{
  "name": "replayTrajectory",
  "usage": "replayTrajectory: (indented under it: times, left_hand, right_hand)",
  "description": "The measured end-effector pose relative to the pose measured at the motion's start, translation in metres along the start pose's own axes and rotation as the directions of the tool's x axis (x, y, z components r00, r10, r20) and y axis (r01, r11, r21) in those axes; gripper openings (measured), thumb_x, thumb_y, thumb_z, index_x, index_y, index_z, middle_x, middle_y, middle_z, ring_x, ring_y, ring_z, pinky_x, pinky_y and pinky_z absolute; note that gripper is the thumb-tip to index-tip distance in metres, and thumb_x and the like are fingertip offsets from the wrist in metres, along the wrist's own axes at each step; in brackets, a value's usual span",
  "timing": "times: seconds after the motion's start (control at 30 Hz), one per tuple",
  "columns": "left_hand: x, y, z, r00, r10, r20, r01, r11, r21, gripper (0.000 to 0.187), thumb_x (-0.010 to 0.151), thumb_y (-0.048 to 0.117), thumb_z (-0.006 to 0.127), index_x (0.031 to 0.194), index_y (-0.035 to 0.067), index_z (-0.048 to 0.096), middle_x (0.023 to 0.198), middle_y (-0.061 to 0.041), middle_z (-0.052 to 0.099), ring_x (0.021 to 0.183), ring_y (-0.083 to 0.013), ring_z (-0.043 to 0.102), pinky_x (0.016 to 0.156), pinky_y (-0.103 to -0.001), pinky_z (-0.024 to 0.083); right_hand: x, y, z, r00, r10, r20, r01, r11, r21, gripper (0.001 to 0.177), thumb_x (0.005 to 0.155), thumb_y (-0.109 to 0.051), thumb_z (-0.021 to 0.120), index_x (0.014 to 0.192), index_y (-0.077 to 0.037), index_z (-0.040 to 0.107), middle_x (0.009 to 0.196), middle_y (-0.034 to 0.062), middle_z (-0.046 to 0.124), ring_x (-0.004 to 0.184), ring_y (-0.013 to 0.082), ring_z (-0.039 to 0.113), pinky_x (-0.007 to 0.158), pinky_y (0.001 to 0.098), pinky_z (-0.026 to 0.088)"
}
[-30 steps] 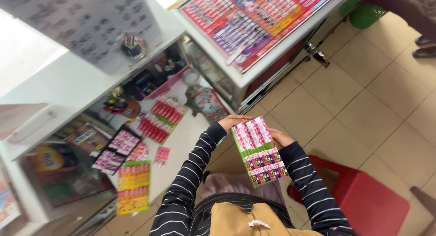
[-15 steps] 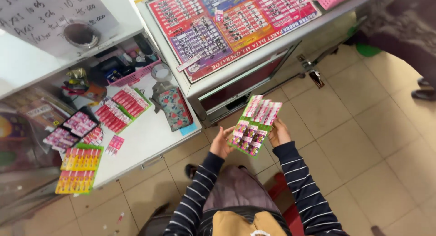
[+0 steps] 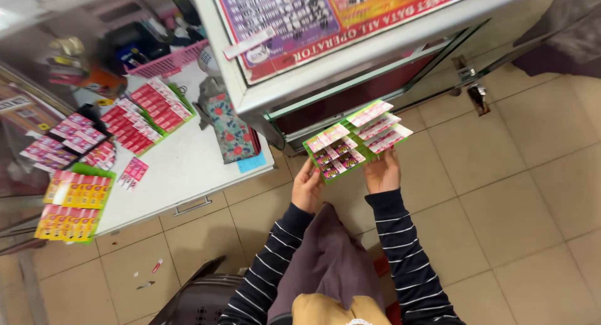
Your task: Organize and mark mobile phone credit vouchers in a shop setting.
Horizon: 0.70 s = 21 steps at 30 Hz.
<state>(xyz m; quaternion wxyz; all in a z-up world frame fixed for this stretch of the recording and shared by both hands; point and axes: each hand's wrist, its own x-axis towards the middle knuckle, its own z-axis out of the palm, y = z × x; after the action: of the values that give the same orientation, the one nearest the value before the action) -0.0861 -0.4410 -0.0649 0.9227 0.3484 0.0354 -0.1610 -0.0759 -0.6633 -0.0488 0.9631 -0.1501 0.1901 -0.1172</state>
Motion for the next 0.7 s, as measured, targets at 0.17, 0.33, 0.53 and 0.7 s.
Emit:
replayTrajectory:
  times: [0.17, 0.33, 0.53, 0.7]
  left_hand:
    - [0.024, 0.019, 0.001, 0.999, -0.015, -0.043, 0.016, 1.0, 0.013, 0.06, 0.104, 0.009, 0.052, 0.16, 0.002, 0.03, 0.147, -0.008, 0.057, 0.13, -0.0203, 0.059, 0.107, -0.037, 0.051]
    - [0.046, 0.024, -0.016, 0.997, 0.034, -0.064, -0.03, 0.997, 0.067, 0.058, 0.108, 0.012, 0.051, 0.162, 0.002, 0.031, 0.145, -0.009, 0.057, 0.127, -0.0208, 0.061, 0.106, -0.038, 0.052]
    - [0.071, 0.031, -0.017, 0.989, 0.142, -0.037, -0.137, 0.983, 0.123, 0.057, 0.117, 0.014, 0.052, 0.169, 0.001, 0.034, 0.142, -0.011, 0.058, 0.117, -0.0177, 0.059, 0.1, -0.036, 0.051]
    - [0.081, 0.047, 0.008, 0.982, 0.187, -0.006, -0.186, 0.981, 0.047, 0.054, 0.113, 0.017, 0.05, 0.162, 0.003, 0.033, 0.147, -0.01, 0.057, 0.132, -0.0223, 0.06, 0.113, -0.041, 0.049]
  right_hand:
    - [0.02, 0.014, 0.013, 0.994, -0.024, 0.11, 0.027, 0.999, -0.021, 0.033, 0.107, -0.012, 0.056, 0.139, -0.013, 0.054, 0.141, 0.0048, 0.059, 0.13, 0.0234, 0.057, 0.112, 0.0469, 0.048]
    - [0.038, 0.011, 0.032, 0.956, -0.114, 0.272, 0.169, 0.968, -0.186, 0.053, 0.107, -0.005, 0.058, 0.154, -0.018, 0.038, 0.146, 0.0076, 0.057, 0.131, 0.0243, 0.057, 0.108, 0.0451, 0.05]
    - [0.074, 0.005, 0.028, 0.934, -0.089, 0.346, 0.209, 0.922, -0.327, 0.073, 0.104, 0.004, 0.06, 0.164, -0.018, 0.023, 0.151, 0.0124, 0.052, 0.132, 0.0246, 0.059, 0.111, 0.0457, 0.054]
    - [0.103, 0.007, 0.033, 0.893, -0.077, 0.444, 0.251, 0.903, -0.348, 0.063, 0.109, 0.01, 0.061, 0.158, -0.011, 0.027, 0.154, 0.0175, 0.053, 0.131, 0.0253, 0.06, 0.116, 0.0419, 0.053]
